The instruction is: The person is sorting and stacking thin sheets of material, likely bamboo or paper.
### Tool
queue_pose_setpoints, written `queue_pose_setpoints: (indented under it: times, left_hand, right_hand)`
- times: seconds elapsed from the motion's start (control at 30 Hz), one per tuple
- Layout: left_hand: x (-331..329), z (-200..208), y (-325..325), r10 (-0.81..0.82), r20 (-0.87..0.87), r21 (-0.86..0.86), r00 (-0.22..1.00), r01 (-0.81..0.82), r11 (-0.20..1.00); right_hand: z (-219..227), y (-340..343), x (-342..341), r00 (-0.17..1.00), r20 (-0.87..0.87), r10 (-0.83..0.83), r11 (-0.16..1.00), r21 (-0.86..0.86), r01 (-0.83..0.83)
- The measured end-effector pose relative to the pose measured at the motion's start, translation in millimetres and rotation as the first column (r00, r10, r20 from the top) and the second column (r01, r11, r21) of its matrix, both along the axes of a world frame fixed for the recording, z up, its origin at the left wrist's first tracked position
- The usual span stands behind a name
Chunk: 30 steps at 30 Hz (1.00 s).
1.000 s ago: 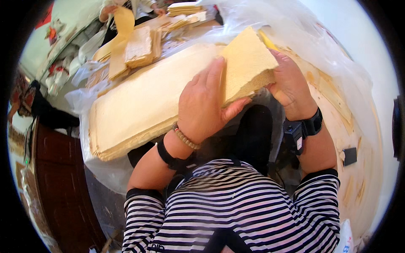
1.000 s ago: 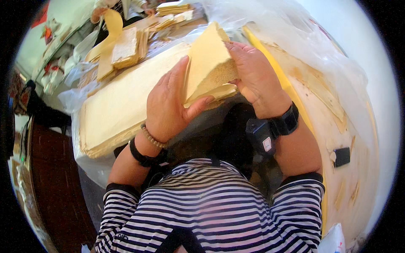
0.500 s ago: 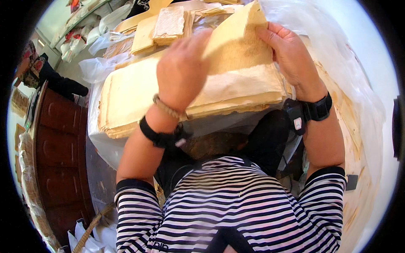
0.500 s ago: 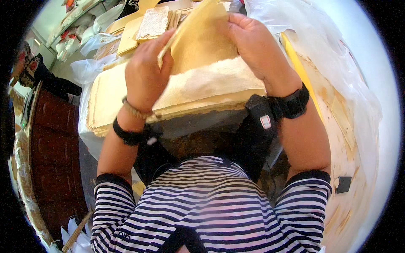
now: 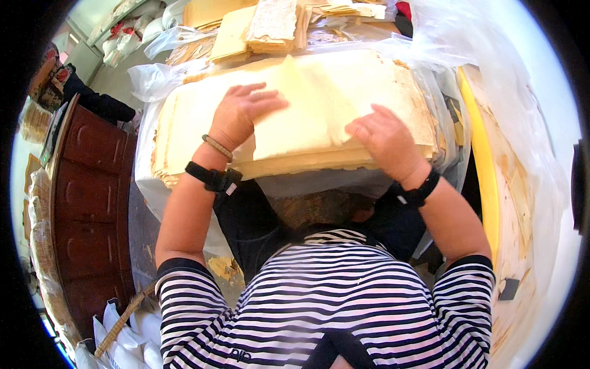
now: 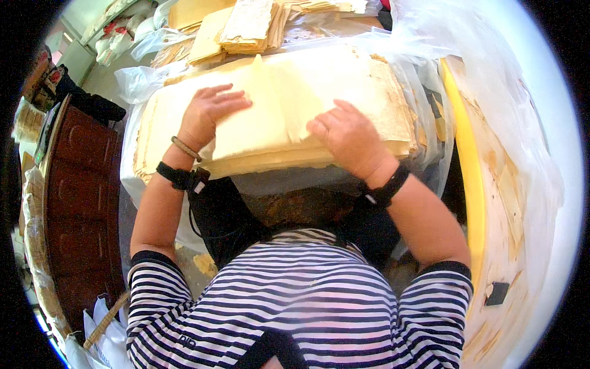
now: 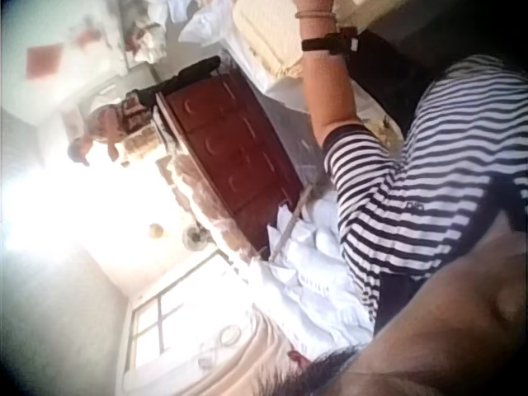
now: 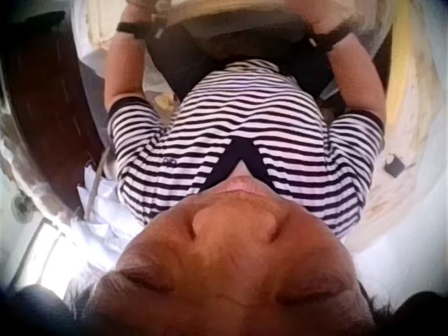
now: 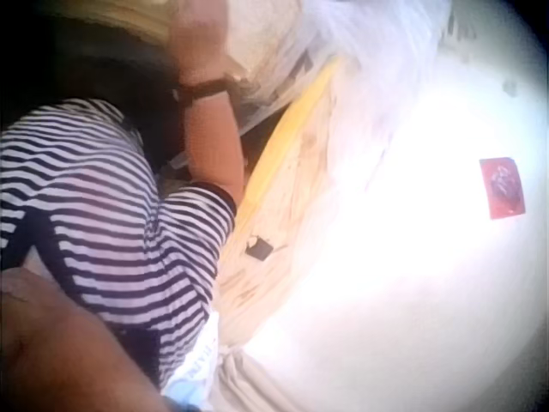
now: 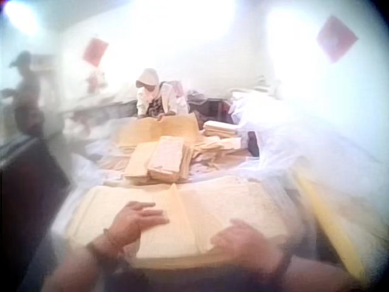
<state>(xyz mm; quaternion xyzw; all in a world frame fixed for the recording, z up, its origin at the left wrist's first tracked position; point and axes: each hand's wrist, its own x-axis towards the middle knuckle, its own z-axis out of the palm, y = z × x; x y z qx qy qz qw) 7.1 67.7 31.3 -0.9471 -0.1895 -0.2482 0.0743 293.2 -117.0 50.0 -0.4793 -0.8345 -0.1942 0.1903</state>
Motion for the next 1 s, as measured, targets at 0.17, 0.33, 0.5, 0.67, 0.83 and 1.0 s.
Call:
queue_pose_setpoints:
  times: [0.17,0.33,0.5,0.67,0.83,1.0]
  left_hand:
    - [-8,-14,0,0.029,-0.032,-0.122,0.999,-0.033,0.992]
    - [-4,-14,8,-0.002,0.003,-0.141,1.000,0.003,0.990]
    - [-1,-9,9,-0.028,-0.010,-0.229,1.000,0.025,0.973]
    - [-9,-15,6,0.013,0.028,-0.250,1.000,-0.005,0.968]
    - [-25,-20,6,0.059,0.036,-0.200,0.998,-0.050,0.978]
    - [-77,-21,-15,0.377,0.202,-0.119,0.904,-0.359,0.926]
  right_hand:
    - [-13,-5,-21,0.995,-0.001,-0.101,0.973,-0.208,0.099]
    - [32,21,-60,0.973,-0.228,0.029,0.964,-0.250,-0.088]
    - [-21,90,-52,0.991,-0.137,-0.003,0.978,-0.209,-0.026]
    - [-39,97,-49,0.987,-0.109,-0.118,0.903,-0.426,0.061]
    - [-33,92,-58,0.984,0.004,-0.179,0.883,-0.441,0.163]
    - [-41,98,-47,0.984,0.011,-0.177,0.903,-0.396,0.167]
